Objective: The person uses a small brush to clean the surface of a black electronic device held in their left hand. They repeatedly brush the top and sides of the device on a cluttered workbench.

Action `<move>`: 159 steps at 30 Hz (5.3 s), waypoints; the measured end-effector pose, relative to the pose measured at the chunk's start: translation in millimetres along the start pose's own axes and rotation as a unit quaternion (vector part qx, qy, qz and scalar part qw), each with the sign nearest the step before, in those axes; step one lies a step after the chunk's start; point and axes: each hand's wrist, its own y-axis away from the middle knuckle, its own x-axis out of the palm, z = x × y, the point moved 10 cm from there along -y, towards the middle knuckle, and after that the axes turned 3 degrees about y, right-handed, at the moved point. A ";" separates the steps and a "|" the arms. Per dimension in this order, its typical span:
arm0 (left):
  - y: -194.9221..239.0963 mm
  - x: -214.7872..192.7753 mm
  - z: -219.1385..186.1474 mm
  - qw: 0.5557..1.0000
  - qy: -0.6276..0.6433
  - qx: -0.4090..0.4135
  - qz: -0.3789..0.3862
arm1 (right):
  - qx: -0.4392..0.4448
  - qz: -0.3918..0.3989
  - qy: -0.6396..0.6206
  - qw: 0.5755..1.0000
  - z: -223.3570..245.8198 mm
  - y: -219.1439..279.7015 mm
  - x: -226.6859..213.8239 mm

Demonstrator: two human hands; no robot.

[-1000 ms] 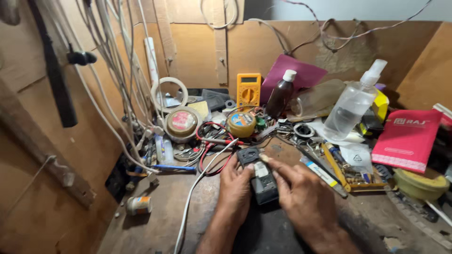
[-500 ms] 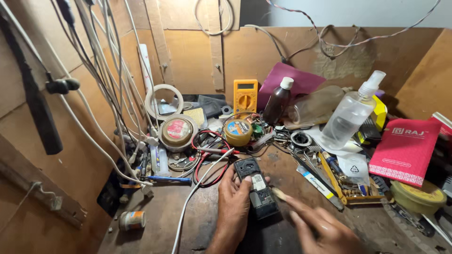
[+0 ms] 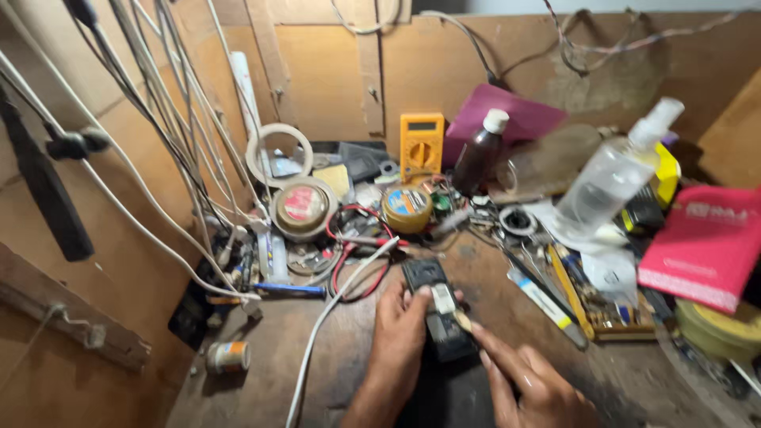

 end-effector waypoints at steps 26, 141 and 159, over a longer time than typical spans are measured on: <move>8.7 12.8 -8.7 0.980 0.013 0.083 0.181 | -0.128 -0.028 -0.059 0.990 71.3 27.8 -60.4; -9.8 1.5 -16.3 0.982 -0.124 0.138 0.047 | 0.053 0.073 -0.055 0.994 32.7 -12.9 -31.5; -20.0 -3.6 7.7 0.993 -0.071 0.073 0.067 | 0.042 0.063 0.018 0.997 35.9 -7.5 -41.8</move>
